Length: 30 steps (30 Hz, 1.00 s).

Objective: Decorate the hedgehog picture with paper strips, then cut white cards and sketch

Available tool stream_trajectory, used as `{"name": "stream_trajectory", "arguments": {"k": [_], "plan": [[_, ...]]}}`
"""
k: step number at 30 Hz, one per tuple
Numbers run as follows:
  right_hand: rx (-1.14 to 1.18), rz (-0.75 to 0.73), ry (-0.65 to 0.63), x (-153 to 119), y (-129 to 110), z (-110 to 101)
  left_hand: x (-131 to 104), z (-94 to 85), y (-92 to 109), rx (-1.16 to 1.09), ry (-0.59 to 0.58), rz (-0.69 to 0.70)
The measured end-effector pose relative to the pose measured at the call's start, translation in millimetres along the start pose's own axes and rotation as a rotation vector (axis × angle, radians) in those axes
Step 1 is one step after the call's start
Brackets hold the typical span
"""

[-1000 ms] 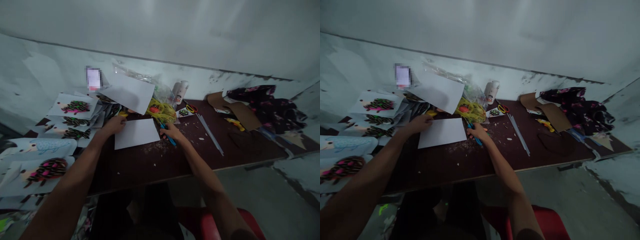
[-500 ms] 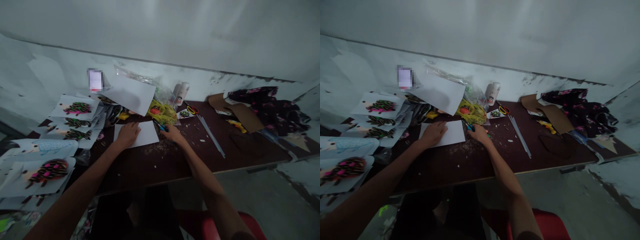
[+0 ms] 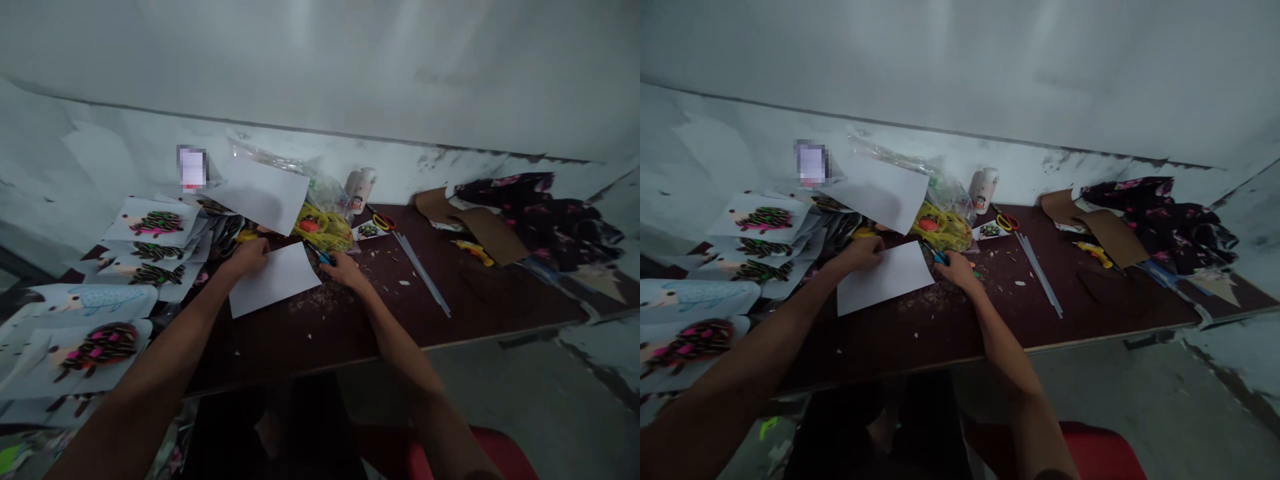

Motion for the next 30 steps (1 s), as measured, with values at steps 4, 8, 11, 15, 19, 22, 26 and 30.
{"name": "stream_trajectory", "arguments": {"k": [4, 8, 11, 15, 19, 22, 26, 30], "plan": [[0.051, -0.012, -0.028, 0, 0, 0, 4, -8.6, -2, -0.038, 0.058, 0.096], [0.113, -0.010, -0.054, -1, 1, -1, 8, -25.9, 0, -0.062, 0.093, 0.143], [0.140, -0.024, -0.055, -2, 2, 0, 8, -30.3, 2, -0.027, 0.084, 0.126], [0.148, -0.007, -0.034, -1, 3, 0, -4, -17.0, 17, 0.102, 0.175, 0.188], [0.153, 0.013, -0.054, -2, 3, -1, -26, 15.6, 36, 0.141, 0.111, 0.231], [0.213, 0.032, -0.098, -6, 0, -1, -39, 39.7, 37, 0.190, 0.010, 0.084], [0.301, 0.039, -0.193, -13, -9, -1, -49, 52.0, 36, 0.190, 0.102, 0.096], [0.375, 0.086, -0.227, -15, -16, -2, -49, 53.4, 33, 0.196, 0.146, 0.109]]}}
Point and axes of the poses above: each hand's wrist, its own x-axis towards the middle knuckle, its own z-axis out of the palm, y = z × x, the point moved 4 cm from there along x, towards the middle knuckle, and after that the axes turned 1 degree about z, right-handed, at the moved point
